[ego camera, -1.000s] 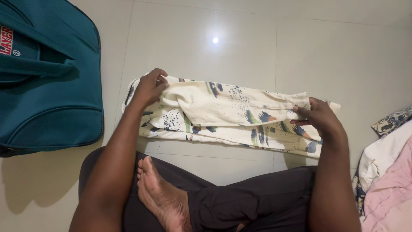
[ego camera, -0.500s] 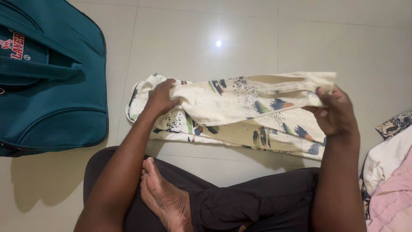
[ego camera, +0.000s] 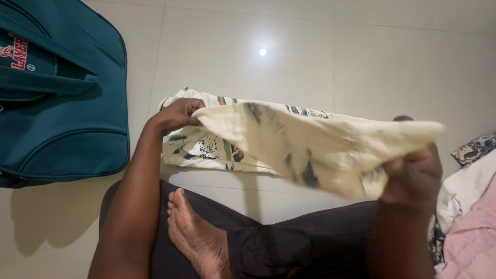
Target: The person folds a shirt on the floor by bringing the sides inward, smoothing the fabric, and folding the body into a square before placing it into a bag.
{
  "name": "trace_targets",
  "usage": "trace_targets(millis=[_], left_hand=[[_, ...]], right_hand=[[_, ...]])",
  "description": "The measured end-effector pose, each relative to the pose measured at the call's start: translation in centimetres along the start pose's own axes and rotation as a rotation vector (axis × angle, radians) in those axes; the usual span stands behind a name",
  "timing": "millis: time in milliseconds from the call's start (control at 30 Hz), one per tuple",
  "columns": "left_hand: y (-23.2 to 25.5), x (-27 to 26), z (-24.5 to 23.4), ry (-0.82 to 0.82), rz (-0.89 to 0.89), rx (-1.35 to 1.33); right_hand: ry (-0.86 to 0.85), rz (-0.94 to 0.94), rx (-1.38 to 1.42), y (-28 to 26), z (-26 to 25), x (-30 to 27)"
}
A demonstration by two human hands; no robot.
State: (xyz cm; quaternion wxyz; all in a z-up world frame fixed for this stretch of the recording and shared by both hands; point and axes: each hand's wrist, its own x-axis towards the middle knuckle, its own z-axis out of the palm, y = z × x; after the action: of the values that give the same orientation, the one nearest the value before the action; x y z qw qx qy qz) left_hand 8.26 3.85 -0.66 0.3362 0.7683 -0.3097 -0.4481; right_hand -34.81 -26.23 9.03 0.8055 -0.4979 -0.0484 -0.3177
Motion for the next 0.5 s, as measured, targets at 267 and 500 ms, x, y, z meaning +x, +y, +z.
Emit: trace_targets(millis=[267, 500], left_hand=[[-0.7, 1.0, 0.3, -0.097, 0.033, -0.199], [1.1, 1.3, 1.4, 0.047, -0.068, -0.183]], right_hand=[[0.233, 0.187, 0.023, 1.0, -1.9, 5.4], [0.464, 0.66, -0.609, 4.7, -10.1, 4.1]])
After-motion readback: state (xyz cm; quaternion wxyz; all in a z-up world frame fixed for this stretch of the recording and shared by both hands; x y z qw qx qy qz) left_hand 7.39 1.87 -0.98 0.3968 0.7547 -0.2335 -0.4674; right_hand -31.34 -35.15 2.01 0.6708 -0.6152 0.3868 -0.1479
